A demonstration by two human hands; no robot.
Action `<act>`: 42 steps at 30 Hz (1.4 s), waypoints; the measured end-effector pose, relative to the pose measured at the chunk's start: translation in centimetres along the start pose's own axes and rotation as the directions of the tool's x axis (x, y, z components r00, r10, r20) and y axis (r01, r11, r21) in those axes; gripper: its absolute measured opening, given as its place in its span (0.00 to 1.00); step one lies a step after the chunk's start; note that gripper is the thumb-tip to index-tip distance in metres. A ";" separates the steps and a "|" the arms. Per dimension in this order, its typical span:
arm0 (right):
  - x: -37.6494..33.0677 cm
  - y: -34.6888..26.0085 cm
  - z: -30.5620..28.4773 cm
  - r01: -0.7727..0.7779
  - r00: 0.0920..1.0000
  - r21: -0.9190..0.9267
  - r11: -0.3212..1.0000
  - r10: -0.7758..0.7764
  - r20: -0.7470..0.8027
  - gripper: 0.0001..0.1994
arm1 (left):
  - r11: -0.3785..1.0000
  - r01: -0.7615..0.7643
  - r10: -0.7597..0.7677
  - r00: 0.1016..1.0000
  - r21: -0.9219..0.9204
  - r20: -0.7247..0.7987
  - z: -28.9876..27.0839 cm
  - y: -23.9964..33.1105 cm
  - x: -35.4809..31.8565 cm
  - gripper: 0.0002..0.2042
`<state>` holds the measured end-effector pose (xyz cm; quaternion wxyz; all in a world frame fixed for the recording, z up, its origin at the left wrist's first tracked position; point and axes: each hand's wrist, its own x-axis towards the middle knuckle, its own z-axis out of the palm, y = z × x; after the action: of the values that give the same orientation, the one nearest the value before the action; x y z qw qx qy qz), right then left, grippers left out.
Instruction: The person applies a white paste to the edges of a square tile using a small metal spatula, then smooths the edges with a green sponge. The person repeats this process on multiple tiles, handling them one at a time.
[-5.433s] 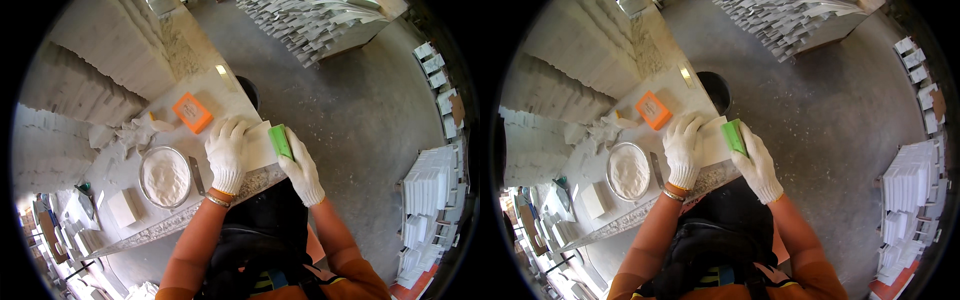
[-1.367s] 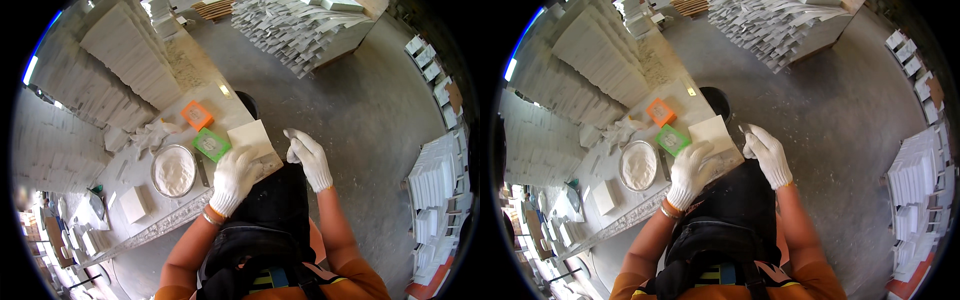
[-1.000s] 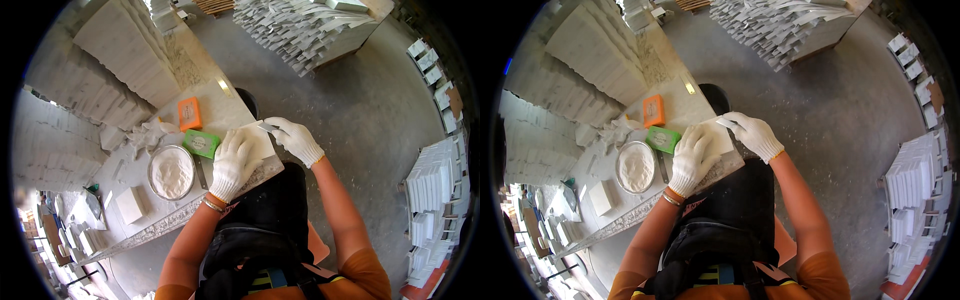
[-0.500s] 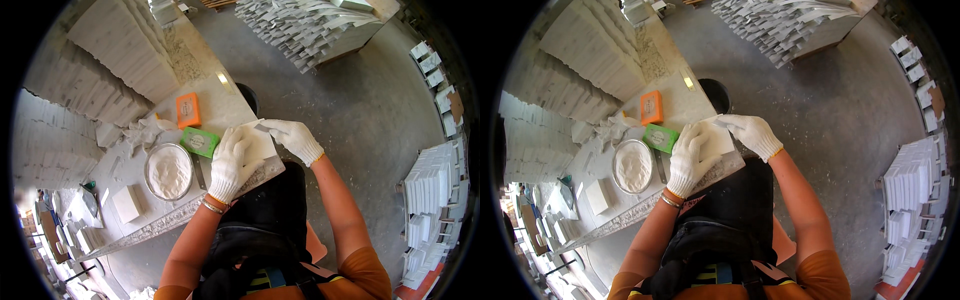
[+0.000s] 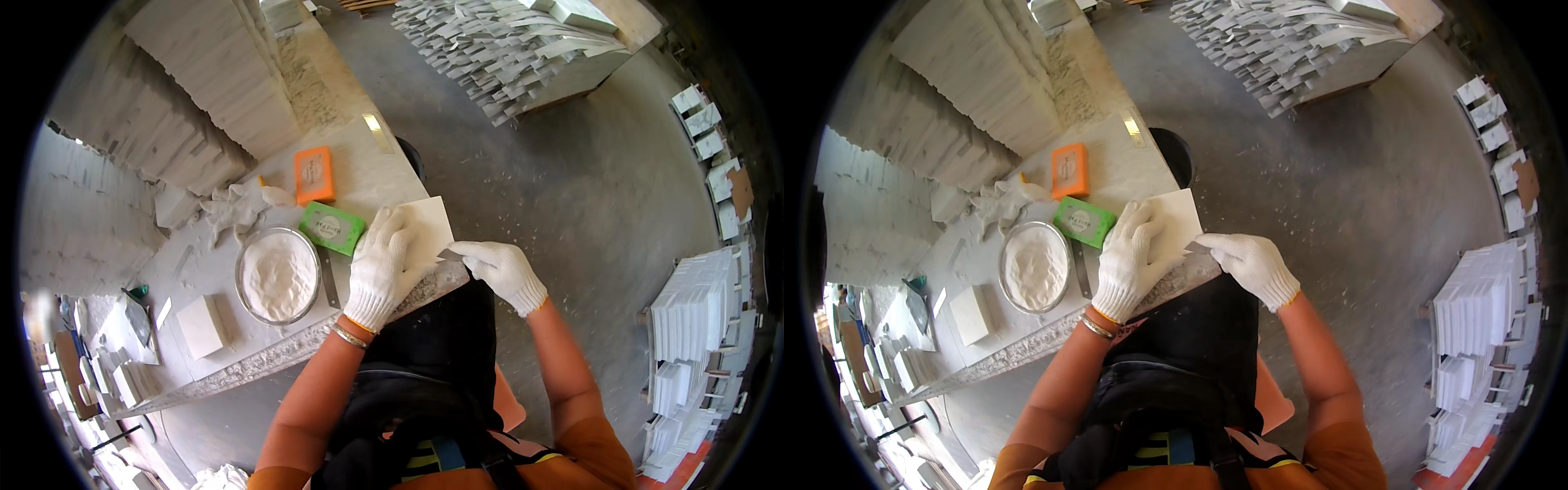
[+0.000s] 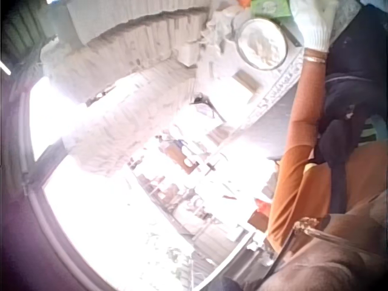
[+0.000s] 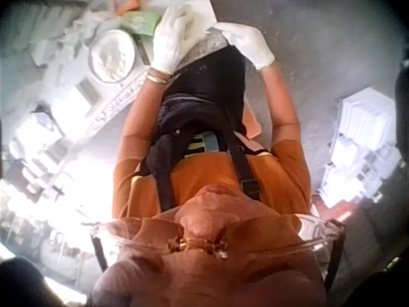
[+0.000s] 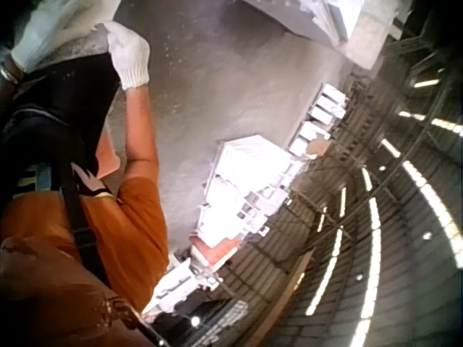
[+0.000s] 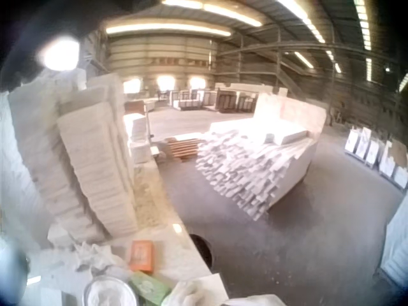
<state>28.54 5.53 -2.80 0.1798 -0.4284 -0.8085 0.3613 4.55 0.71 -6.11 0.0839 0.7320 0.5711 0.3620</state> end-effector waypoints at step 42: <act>5.2 0.1 -0.3 -0.052 0.997 0.152 0.987 0.060 -0.052 0.14 | 0.998 -0.054 0.051 0.997 -0.043 -0.066 0.2 -0.7 -0.1 0.31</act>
<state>25.83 9.95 -2.78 0.2241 -0.4462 -0.7612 0.4138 4.16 0.87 -6.72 0.0722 0.7327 0.5457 0.4002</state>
